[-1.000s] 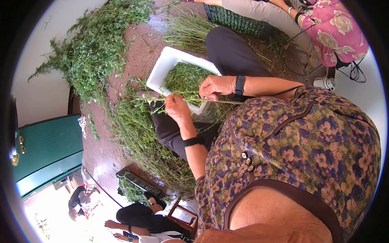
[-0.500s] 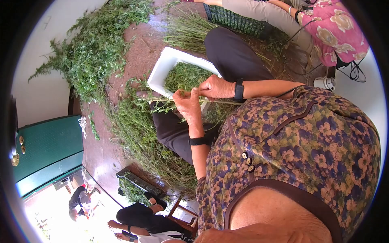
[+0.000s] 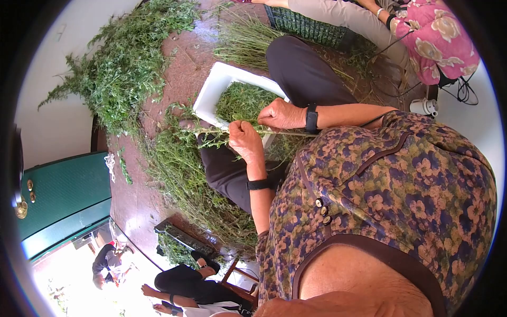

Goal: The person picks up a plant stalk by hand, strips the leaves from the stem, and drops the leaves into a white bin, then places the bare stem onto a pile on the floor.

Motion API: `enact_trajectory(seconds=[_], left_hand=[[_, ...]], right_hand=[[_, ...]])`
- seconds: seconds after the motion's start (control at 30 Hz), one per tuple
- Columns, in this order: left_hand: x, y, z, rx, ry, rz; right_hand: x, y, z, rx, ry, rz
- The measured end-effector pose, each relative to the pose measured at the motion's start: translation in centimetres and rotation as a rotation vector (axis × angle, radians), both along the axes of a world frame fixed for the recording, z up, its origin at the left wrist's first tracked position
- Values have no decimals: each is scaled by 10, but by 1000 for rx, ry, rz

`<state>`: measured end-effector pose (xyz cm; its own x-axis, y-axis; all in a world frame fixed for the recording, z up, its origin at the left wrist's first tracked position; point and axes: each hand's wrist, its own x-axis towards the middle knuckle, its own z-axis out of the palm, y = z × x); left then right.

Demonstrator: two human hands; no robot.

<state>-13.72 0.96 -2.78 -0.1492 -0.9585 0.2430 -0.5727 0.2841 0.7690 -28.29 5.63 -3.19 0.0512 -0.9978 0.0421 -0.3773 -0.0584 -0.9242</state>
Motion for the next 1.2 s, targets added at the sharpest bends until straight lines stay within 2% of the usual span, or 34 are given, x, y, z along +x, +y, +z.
enact_trajectory(seconds=[0.1, 0.2, 0.23, 0.33, 0.37, 0.47, 0.5, 0.6, 0.63, 0.73, 0.83, 1.03, 1.13, 1.2], left_hand=[[5, -10, -7, -141, -35, 136], [27, -29, -8, -93, -33, 177], [29, -32, -7, -104, 56, 161], [30, -29, 7, 84, 142, 102], [34, -32, -4, 308, 216, 69], [25, -21, -6, 359, 282, -7], [21, -17, -7, 243, 312, -50], [17, -14, -6, 128, 225, -65], [17, -15, -4, 199, 183, -53], [16, -17, 2, -12, -4, -51], [13, -20, -4, -231, -50, -36], [6, -12, 1, -166, -29, 90], [22, -29, -13, -100, -52, 402], [47, -42, -24, 16, 77, 314]], right_hand=[[-1, 2, 0, 55, -94, 13], [-4, 2, -2, 124, -178, 17], [-4, 2, -3, 145, -200, 19], [-3, 2, -1, 172, -228, 0], [-3, 2, -1, 161, -209, -2], [-2, 2, -2, 143, -167, -7], [-2, 2, -2, 145, -165, -5], [-2, 2, 0, 136, -124, -1], [-2, 2, 1, 129, -106, 0], [-2, 2, 1, 129, -138, 12], [-4, 2, 2, 210, -237, 34], [-6, -2, 2, 328, -450, 84], [-9, 0, -1, 374, -563, 88], [-10, 0, -3, 402, -629, 106]])
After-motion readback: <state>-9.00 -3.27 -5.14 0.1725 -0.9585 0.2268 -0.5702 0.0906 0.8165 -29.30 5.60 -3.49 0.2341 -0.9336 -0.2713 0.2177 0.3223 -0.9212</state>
